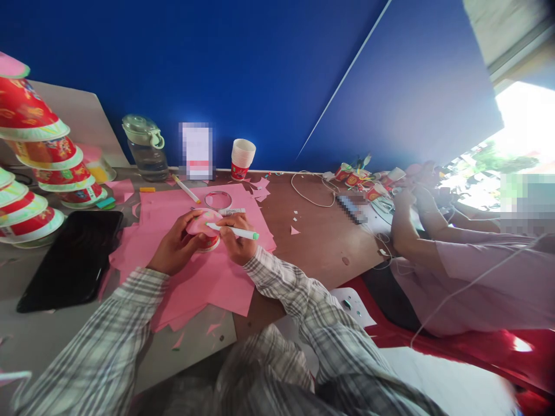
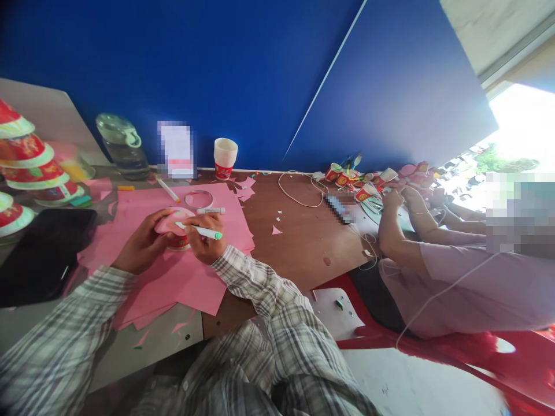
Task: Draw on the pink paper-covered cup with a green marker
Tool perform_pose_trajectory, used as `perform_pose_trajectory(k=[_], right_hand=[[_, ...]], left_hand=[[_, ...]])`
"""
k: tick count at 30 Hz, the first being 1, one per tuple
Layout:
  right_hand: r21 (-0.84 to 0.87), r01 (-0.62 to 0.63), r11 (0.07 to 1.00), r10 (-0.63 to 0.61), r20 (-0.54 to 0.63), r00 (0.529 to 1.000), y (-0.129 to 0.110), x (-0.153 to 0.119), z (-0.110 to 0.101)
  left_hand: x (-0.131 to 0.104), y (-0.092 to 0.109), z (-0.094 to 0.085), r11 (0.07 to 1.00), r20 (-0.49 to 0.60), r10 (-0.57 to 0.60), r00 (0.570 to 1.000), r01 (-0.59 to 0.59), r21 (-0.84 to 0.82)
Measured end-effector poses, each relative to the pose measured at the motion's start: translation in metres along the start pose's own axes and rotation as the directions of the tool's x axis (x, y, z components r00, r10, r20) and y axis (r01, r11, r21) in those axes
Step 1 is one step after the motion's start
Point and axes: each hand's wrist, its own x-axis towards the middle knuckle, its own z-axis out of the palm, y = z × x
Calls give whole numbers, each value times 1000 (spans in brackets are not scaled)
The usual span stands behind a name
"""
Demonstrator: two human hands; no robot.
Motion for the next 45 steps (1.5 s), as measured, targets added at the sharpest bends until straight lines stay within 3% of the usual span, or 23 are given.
perform_pose_trajectory(k=[45], right_hand=[[10, -21, 1000, 21, 32, 999, -1, 1, 1]], left_hand=[[0, 3, 0, 998, 6, -23, 1000, 23, -54]])
